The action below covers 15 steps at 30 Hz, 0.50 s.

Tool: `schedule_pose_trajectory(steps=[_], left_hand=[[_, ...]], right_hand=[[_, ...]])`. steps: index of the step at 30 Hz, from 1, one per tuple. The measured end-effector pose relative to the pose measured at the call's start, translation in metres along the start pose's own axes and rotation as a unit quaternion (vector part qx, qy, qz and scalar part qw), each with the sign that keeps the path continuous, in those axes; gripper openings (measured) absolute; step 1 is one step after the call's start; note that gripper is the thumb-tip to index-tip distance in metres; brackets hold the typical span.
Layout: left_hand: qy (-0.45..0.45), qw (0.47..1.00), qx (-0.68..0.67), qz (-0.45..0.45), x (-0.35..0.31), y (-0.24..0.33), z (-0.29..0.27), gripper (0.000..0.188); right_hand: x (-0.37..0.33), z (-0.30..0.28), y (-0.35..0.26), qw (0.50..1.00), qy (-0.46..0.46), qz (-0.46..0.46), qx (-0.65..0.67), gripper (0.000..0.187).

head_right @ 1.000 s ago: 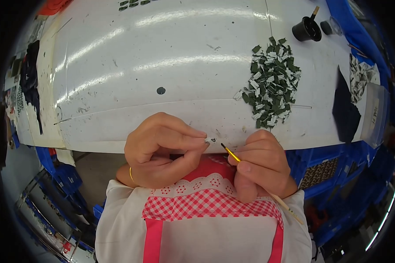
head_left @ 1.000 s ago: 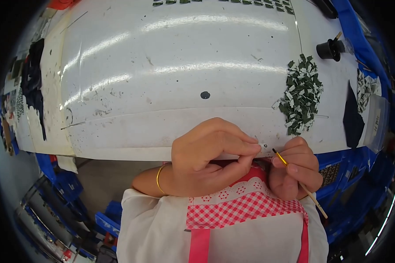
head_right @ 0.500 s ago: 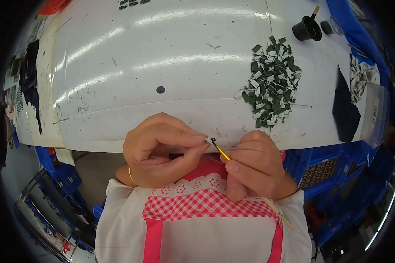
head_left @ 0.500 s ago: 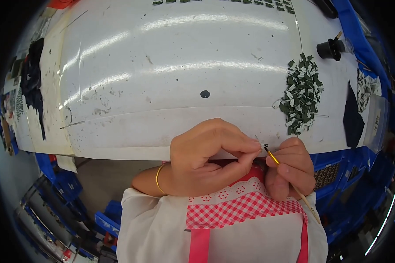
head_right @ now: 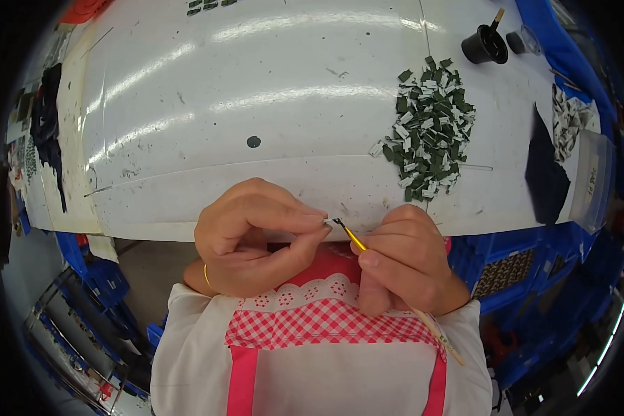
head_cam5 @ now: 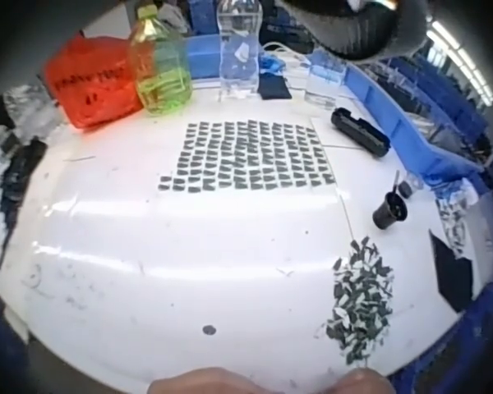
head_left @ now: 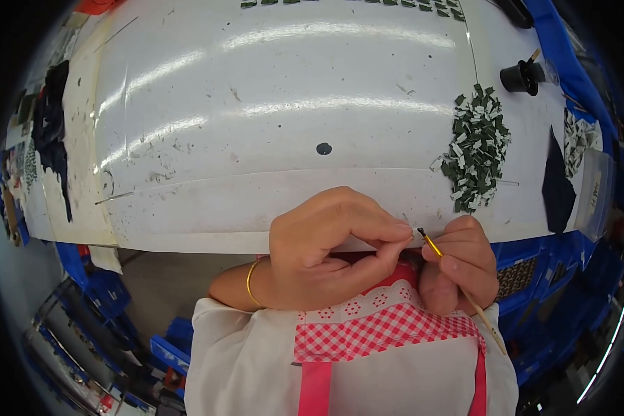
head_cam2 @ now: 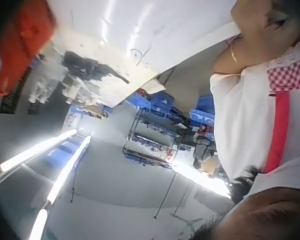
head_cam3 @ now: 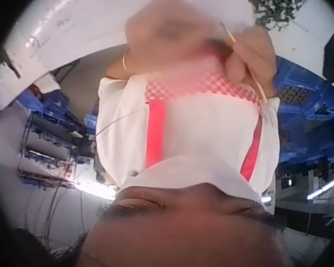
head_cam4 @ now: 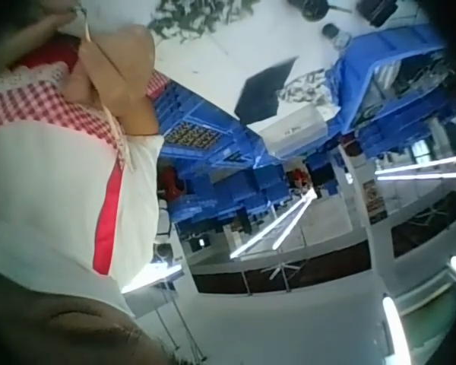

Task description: Apply black paint to small white plastic components using a brush and place them into an assembly grid.

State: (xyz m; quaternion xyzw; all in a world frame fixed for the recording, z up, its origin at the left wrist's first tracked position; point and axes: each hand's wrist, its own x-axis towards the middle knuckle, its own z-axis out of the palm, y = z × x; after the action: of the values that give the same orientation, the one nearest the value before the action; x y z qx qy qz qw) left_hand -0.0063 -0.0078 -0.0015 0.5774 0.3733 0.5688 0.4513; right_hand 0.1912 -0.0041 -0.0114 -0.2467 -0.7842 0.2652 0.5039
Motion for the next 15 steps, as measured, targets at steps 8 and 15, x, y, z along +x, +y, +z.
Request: schedule_pose_trajectory(steps=[8, 15], left_hand=[[0.000, 1.000, 0.001, 0.004, 0.000, -0.001, 0.000, 0.029], [-0.001, 1.000, 0.004, -0.003, 0.001, 0.002, 0.000, 0.029]], right_hand=[[-0.001, 0.015, 0.001, 0.995, 0.095, -0.008, 0.003, 0.020], [-0.002, 0.013, 0.001, 0.996, 0.088, -0.008, 0.012, 0.019]])
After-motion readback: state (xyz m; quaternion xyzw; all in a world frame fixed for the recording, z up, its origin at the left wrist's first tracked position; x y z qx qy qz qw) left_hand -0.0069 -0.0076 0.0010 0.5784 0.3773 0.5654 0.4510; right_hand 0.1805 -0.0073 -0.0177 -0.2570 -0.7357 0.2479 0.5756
